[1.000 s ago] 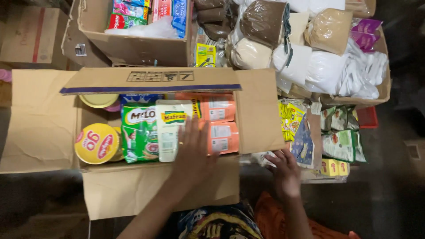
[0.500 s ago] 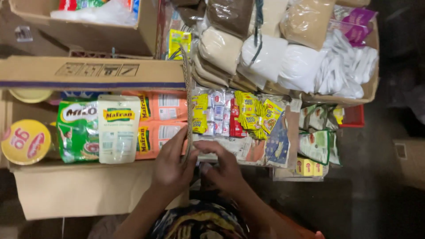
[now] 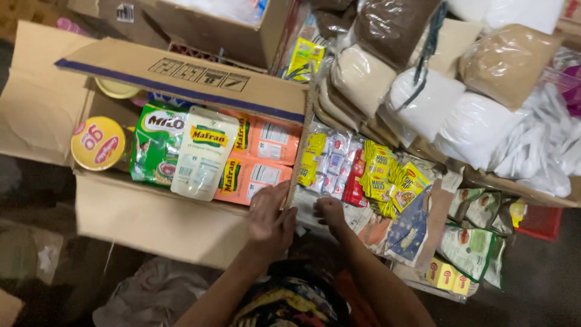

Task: The person packs a cardboard box with various items including packets of drink mix, small containers, and sachets of food, then seals the box with blue and yellow tape.

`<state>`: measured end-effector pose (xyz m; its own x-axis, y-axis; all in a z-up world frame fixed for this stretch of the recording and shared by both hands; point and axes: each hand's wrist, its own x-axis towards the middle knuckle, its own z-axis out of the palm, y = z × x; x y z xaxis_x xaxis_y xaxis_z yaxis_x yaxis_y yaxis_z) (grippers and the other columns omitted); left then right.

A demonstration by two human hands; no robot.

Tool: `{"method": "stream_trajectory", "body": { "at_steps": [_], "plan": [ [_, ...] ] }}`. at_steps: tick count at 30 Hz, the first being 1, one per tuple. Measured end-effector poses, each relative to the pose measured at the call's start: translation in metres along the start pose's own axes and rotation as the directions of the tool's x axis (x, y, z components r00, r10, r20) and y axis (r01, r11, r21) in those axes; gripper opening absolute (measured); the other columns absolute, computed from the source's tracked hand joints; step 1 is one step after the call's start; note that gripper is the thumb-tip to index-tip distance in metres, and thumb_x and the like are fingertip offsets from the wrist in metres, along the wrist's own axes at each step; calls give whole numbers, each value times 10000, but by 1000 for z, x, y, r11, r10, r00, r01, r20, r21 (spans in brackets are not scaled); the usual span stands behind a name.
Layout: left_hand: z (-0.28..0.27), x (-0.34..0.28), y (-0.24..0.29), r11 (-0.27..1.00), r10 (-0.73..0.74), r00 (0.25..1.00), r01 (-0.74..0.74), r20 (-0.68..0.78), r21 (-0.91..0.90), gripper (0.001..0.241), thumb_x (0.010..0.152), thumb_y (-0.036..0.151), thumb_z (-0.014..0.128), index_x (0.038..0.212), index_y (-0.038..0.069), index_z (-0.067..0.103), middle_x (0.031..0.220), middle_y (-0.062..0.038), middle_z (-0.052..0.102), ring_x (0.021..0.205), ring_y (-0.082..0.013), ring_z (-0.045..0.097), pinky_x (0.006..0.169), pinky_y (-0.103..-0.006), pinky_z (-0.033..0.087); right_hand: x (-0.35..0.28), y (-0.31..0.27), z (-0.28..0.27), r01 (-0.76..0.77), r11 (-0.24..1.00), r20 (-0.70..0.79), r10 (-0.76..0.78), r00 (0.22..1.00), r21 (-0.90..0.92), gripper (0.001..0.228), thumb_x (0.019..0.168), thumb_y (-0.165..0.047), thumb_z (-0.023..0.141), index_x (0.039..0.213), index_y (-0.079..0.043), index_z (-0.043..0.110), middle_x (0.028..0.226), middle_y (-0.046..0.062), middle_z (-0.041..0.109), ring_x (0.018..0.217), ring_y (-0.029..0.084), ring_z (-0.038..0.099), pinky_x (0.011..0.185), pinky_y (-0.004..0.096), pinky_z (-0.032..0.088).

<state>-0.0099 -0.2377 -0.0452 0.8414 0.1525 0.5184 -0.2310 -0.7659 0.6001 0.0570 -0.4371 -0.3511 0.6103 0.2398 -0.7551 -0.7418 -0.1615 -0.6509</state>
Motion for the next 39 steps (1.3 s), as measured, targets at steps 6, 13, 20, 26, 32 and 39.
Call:
{"method": "stream_trajectory", "body": {
  "at_steps": [6, 13, 20, 26, 32, 39],
  "plan": [
    [9, -5, -3, 999, -31, 999, 31, -11, -14, 419, 967, 123, 638, 1337, -47, 540, 1302, -214, 648, 1155, -399, 654, 1073, -545, 471, 11, 41, -24, -76, 954, -126, 117, 985, 289, 175, 898, -223, 605, 847, -68, 667, 755, 76, 675, 668, 241, 653, 555, 374, 507],
    [7, -3, -1, 1000, -14, 1000, 14, -13, 17, 432, 972, 127, 642, 1351, -50, 533, 1292, -205, 658, 1128, -392, 655, 1082, -529, 468, 41, 78, -108, -35, 719, -70, 116, 991, 695, 125, 937, -237, 482, 869, -142, 527, 711, 49, 533, 605, 232, 525, 466, 378, 395],
    [3, 0, 3, 999, 21, 999, -19, -31, 51, 421, 984, 124, 641, 1349, -56, 531, 1284, -220, 656, 1130, -391, 656, 1070, -520, 475, 42, 47, -115, -96, 584, -47, 225, 973, 806, 111, 981, -159, 487, 969, -134, 595, 758, 38, 587, 683, 216, 563, 578, 382, 439],
    [1, -1, 6, 998, 23, 999, -22, -24, 50, 474, 942, 116, 690, 1356, -51, 533, 1315, -209, 639, 1162, -377, 646, 1080, -527, 469, -2, 7, -85, -45, 461, -110, 304, 946, 886, 169, 988, -180, 479, 1067, -104, 606, 840, 60, 634, 840, 223, 598, 729, 422, 497],
    [-29, -8, 52, 999, 4, 998, -2, 62, -33, 588, 743, 151, 771, 1274, 7, 564, 1202, -215, 574, 1060, -414, 578, 914, -538, 470, 37, 46, -113, 173, 449, -283, 189, 941, 876, 182, 994, -100, 506, 1128, -102, 629, 951, 65, 709, 874, 216, 687, 801, 379, 597],
    [28, 8, 85, 953, 114, 641, 146, 759, -266, 384, 896, 270, 725, 1212, 69, 641, 1126, -178, 666, 1039, -403, 645, 870, -499, 532, 77, 83, -150, -215, 247, 196, 100, 976, 945, 317, 884, -294, 624, 637, -158, 479, 495, 29, 439, 441, 187, 441, 477, 354, 438]
  ]
}}
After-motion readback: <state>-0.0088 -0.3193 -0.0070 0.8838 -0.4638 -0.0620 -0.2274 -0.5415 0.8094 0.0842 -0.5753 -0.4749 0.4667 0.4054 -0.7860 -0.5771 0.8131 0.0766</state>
